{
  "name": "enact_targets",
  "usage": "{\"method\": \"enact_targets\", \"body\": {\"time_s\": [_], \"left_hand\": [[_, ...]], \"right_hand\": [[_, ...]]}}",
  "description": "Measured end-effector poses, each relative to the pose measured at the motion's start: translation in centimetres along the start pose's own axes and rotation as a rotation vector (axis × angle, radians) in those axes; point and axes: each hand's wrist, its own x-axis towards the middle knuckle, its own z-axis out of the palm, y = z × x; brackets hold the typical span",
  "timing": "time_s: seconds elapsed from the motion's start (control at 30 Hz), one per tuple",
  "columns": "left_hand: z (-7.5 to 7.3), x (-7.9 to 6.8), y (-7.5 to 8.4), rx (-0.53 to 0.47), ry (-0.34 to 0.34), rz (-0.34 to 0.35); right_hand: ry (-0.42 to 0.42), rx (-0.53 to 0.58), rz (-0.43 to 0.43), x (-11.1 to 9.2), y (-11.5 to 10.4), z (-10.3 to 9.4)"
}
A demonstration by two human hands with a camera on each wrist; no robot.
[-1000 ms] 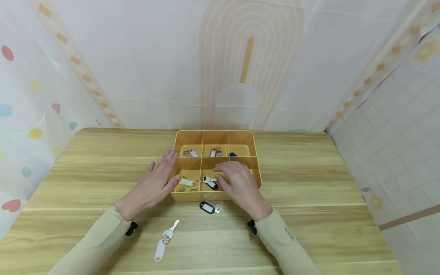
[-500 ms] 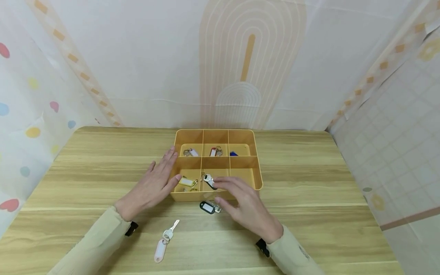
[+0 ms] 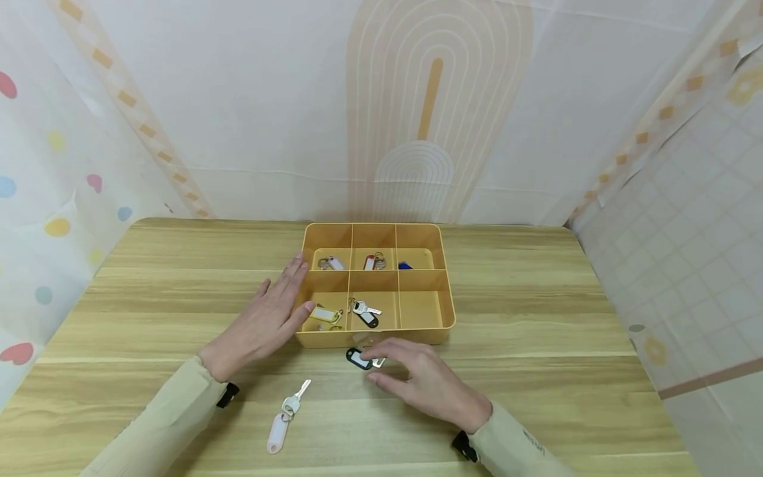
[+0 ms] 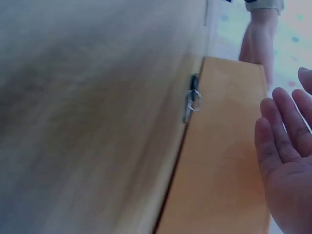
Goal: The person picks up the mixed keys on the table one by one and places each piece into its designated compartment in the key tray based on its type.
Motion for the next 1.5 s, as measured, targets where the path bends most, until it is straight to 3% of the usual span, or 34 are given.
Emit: {"method": "enact_targets", "body": {"time_s": [0.23,0.43,0.63,0.9,1.1,1.5], "left_hand": [[-0.1,0.0,0.0,0.006,0.003,0.003],[0.1,0.1,0.0,0.001,0.020,0.014],[0.1,0.1,0.0,0.008,0.019,0.022],[0.3,0.1,-0.2,-0.013,0.021,0.027],[0.3,0.0,-0.2,-0.017,0.021,0.026],[0.2,-0.1,-0.2,-0.021,0.024,0.030]], "right_hand": [[-0.135,-0.070,0.167,0.1,0.4,0.2],[-0.216,-0.151,0.229,0.3,0.7,0.3],[-0.251,-0.196,0.229,0.4,1.0,0.3],[-0.197,-0.188,0.143,0.0,1.4,0.2],[-0.167,-0.256,0.112,-0.1,1.5,0.1],[-0.210,-0.417,0.078,0.6,1.3,0.8]]}}
